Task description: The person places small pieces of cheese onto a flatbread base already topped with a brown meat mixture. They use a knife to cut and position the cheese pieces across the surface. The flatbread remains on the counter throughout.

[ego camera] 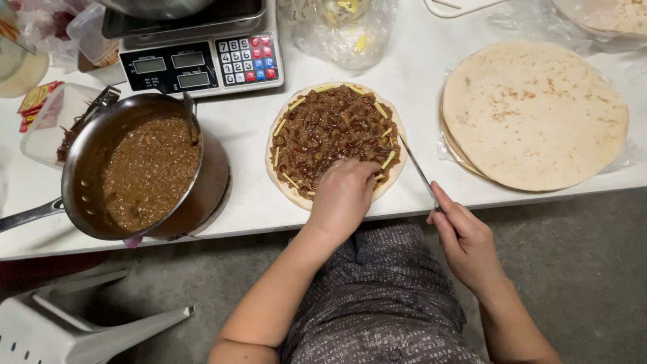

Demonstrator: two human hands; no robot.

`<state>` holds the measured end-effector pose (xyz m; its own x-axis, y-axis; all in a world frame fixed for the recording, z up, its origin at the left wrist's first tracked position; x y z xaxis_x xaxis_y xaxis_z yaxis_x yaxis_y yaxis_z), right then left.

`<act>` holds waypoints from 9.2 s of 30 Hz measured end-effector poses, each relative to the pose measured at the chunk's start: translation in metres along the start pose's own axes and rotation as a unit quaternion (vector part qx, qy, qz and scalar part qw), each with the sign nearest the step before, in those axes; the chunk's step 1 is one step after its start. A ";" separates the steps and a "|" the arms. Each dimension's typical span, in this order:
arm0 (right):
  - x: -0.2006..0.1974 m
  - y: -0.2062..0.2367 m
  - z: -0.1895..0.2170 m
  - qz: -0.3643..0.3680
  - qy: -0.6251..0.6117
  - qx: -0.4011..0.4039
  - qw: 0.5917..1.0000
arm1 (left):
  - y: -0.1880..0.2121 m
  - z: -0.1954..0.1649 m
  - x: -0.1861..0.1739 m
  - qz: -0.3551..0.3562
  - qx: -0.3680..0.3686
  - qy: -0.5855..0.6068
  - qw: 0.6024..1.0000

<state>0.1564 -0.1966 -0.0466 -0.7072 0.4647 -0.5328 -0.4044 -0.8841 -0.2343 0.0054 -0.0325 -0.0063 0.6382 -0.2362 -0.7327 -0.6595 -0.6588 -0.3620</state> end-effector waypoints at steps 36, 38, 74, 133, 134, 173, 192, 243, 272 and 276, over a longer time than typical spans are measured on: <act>0.026 0.008 -0.019 0.193 -0.464 0.193 0.843 | 0.013 0.042 -0.039 0.094 -0.189 0.300 0.930; 0.023 0.009 -0.024 0.175 -0.457 0.194 0.850 | 0.013 0.036 -0.042 0.089 -0.104 0.119 0.984; -0.008 -0.074 -0.079 0.051 -0.505 0.087 0.857 | -0.218 0.092 -0.028 0.000 -0.007 -0.107 0.994; 0.040 -0.540 -0.003 0.096 0.559 -0.217 0.795 | -0.432 0.264 0.017 -0.110 -0.017 -0.453 0.885; 0.040 -0.540 -0.002 0.103 0.563 -0.214 0.792 | -0.431 0.264 0.016 -0.108 -0.017 -0.451 0.886; 0.079 -0.529 -0.052 0.239 0.469 -0.027 0.850 | -0.420 0.261 0.036 -0.083 0.188 -0.266 0.942; 0.088 -0.514 -0.042 0.219 0.369 0.021 0.903 | -0.413 0.245 0.032 -0.069 0.213 -0.336 0.915; 0.034 -0.384 0.004 0.127 0.277 0.088 0.949 | -0.354 0.206 0.036 -0.113 -0.316 0.672 0.660; 0.057 -0.403 -0.019 0.201 -0.295 0.284 0.890 | -0.342 0.216 0.032 -0.035 -0.324 0.675 0.662; 0.049 -0.396 -0.010 0.162 -0.087 0.208 0.961 | -0.336 0.210 0.028 -0.013 -0.291 0.666 0.687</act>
<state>0.2879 0.1758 0.0118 -0.9063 0.2019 -0.3713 -0.3182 -0.9041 0.2851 0.1613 0.3325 -0.0264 0.6989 -0.4081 0.5874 -0.6185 -0.7572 0.2098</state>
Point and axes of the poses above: each hand's wrist, its own y-axis away from the middle knuckle, its own x-axis out of the palm, z = x × y, the point moved 3 cm from there along -y, towards the middle knuckle
